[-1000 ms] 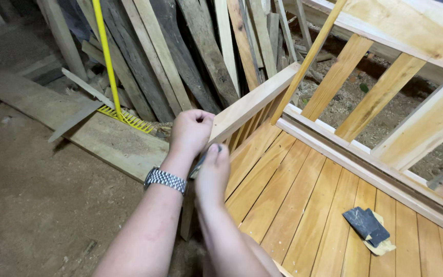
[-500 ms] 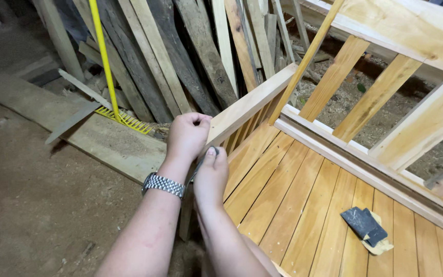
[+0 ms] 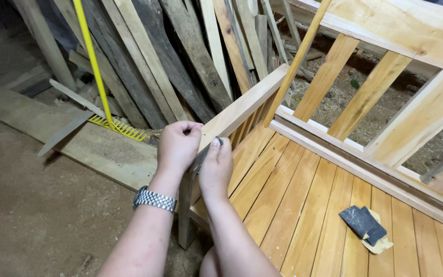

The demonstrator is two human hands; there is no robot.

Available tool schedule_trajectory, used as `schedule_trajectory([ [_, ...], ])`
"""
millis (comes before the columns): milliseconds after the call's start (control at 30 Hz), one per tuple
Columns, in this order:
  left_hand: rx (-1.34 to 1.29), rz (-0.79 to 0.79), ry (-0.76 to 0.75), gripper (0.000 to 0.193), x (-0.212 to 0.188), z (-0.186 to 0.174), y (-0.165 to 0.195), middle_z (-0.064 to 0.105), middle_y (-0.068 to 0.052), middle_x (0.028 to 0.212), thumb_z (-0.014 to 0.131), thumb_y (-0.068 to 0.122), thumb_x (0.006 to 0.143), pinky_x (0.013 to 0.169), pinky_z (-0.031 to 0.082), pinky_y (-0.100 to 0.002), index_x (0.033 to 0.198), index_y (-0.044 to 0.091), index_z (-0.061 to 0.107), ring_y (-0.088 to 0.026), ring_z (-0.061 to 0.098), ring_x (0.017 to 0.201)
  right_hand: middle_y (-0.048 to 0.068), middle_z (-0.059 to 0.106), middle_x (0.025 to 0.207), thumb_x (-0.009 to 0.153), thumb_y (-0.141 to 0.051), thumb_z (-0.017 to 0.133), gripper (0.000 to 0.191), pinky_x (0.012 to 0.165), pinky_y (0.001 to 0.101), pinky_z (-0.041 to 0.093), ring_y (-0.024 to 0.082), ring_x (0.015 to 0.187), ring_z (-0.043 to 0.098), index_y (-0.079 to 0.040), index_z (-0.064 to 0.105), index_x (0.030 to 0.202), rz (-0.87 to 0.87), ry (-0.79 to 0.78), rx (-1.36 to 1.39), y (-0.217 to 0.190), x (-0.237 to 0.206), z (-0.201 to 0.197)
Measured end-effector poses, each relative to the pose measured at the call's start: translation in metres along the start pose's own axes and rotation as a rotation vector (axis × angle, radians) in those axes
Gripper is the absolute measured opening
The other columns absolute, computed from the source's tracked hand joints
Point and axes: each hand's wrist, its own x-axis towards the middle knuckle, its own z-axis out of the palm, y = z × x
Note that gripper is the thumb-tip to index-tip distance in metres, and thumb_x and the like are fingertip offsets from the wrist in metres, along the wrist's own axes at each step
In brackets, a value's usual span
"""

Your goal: The person kneels on the floor beside a wooden frame structure and sands a long thin wooden slat with a piece of sandpaper, running the sandpaper along the wood's edges and surfaces. They hold the slat steady with one hand while sanding with the other, working along its length.

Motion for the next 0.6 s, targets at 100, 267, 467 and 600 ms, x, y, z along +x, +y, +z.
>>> schedule_trajectory([
  [100, -0.012, 0.034, -0.006, 0.021, 0.003, 0.005, 0.005, 0.080, -0.011, 0.083, 0.070, 0.024, 0.089, 0.071, 0.057, -0.031, 0.094, 0.006, 0.081, -0.017, 0.076, 0.074, 0.011, 0.068, 0.086, 0.105, -0.022, 0.045, 0.026, 0.074, 0.0355, 0.052, 0.019, 0.078, 0.064, -0.001, 0.060, 0.099, 0.060, -0.013, 0.039, 0.016, 0.027, -0.002],
  [267, 0.009, -0.049, -0.029, 0.021, 0.007, 0.005, 0.011, 0.079, -0.008, 0.082, 0.075, 0.026, 0.086, 0.070, 0.056, -0.031, 0.092, 0.008, 0.082, -0.016, 0.073, 0.072, 0.010, 0.069, 0.094, 0.105, -0.024, 0.044, 0.028, 0.081, 0.0342, 0.051, 0.018, 0.085, 0.065, -0.002, 0.061, 0.107, 0.119, 0.047, 0.028, 0.035, 0.104, -0.005],
  [467, -0.025, -0.048, -0.066, 0.021, 0.003, 0.005, 0.004, 0.079, -0.006, 0.079, 0.078, 0.026, 0.083, 0.068, 0.056, -0.030, 0.091, 0.007, 0.081, -0.016, 0.072, 0.070, 0.010, 0.069, 0.101, 0.106, -0.025, 0.040, 0.029, 0.084, 0.0345, 0.053, 0.018, 0.091, 0.066, -0.006, 0.057, 0.118, 0.165, -0.010, 0.137, 0.004, 0.068, -0.008],
  [600, -0.037, -0.022, -0.022, 0.021, -0.001, 0.003, -0.001, 0.079, -0.006, 0.079, 0.076, 0.027, 0.085, 0.067, 0.057, -0.029, 0.092, 0.007, 0.080, -0.014, 0.073, 0.070, 0.013, 0.066, 0.086, 0.105, -0.025, 0.042, 0.030, 0.074, 0.0385, 0.052, 0.021, 0.078, 0.064, -0.001, 0.058, 0.101, 0.099, -0.042, -0.038, 0.012, -0.009, 0.003],
])
